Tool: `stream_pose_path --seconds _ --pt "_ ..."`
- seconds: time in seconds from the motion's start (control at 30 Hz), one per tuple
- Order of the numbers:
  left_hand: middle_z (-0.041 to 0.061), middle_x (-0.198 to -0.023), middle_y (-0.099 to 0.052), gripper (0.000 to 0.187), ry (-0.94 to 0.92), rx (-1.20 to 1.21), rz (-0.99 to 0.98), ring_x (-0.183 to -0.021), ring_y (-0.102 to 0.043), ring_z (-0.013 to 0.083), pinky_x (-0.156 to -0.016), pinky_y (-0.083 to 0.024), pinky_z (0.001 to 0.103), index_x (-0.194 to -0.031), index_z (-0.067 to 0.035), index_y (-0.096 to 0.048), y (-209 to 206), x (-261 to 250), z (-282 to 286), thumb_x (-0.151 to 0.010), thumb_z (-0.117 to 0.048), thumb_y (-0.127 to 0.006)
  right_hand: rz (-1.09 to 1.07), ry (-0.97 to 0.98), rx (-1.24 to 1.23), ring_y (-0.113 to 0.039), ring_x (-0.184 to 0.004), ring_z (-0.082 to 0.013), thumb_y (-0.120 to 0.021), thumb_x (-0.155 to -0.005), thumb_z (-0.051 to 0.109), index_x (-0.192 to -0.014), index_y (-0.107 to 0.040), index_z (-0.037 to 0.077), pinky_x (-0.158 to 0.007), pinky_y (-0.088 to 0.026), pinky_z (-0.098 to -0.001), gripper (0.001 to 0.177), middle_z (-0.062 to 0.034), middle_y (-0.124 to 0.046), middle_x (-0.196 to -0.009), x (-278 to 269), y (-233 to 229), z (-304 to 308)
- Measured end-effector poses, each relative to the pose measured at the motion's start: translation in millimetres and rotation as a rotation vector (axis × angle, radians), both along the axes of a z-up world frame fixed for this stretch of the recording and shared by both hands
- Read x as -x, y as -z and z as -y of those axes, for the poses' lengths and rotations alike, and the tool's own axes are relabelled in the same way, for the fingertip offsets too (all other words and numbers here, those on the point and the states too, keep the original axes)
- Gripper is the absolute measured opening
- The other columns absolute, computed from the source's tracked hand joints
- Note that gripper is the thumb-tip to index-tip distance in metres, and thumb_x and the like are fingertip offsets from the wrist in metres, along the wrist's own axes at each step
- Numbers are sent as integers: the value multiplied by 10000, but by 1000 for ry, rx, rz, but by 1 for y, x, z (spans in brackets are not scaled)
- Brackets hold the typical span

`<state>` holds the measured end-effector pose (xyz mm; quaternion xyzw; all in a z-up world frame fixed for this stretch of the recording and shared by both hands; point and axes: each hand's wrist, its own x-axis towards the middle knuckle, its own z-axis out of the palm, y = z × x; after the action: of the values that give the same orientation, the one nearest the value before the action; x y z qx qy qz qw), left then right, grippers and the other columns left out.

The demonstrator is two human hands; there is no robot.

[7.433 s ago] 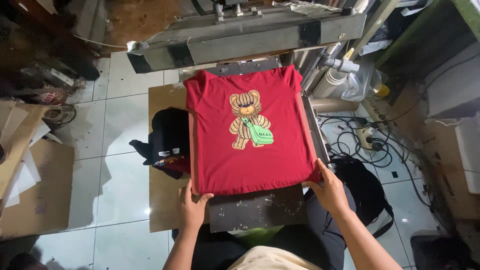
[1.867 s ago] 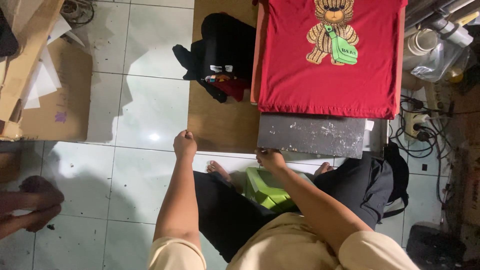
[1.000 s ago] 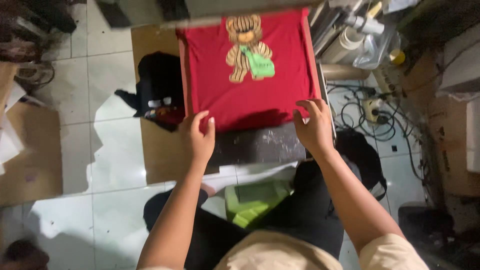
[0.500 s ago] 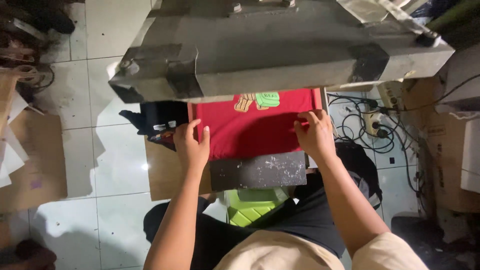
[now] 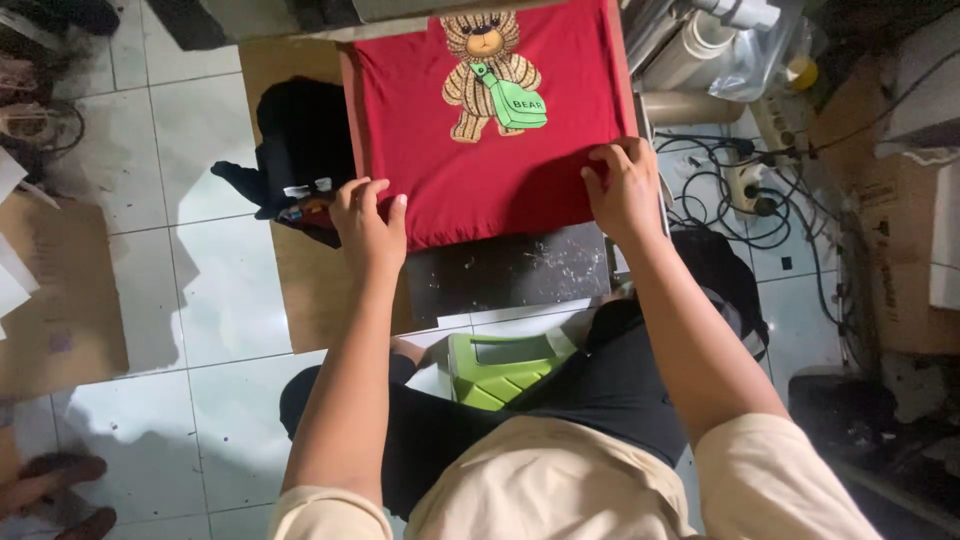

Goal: Unfolding, smoothing, and folding a t-shirt on a heat press platen

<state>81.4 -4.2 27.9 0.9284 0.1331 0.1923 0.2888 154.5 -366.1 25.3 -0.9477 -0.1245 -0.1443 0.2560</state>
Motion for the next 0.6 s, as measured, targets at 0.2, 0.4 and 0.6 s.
stream_pose_path --seconds 0.2,0.4,0.6 --pt "57 -1226 -573 304 -40 -41 -22 -1124 -573 359 -983 -495 490 -1102 -163 -696 19 -5 -4 -845 -240 -839 -29 5 9 -617 -1006 -407 -847 -847 222 -1061 -709 136 -944 -478 -482 269 -148 -576 -1118 -9 9 3" --pt "40 -1240 -546 261 -18 41 -131 -1152 -551 351 -977 -496 469 -1117 -161 -686 -6 -4 -4 -903 -247 -808 -142 10 67 -604 -1013 -427 -858 -854 264 -1059 -693 148 -926 -480 -518 287 -154 -553 -1089 -12 -4 3" --pt "44 -1243 -543 311 35 42 -178 -1157 -550 378 -976 -494 501 -1108 -189 -691 -12 -6 -15 -859 -306 -837 -345 87 289 -590 -1116 -365 -824 -844 386 -1098 -657 236 -955 -487 -579 339 -89 -538 -1162 -16 -24 0"
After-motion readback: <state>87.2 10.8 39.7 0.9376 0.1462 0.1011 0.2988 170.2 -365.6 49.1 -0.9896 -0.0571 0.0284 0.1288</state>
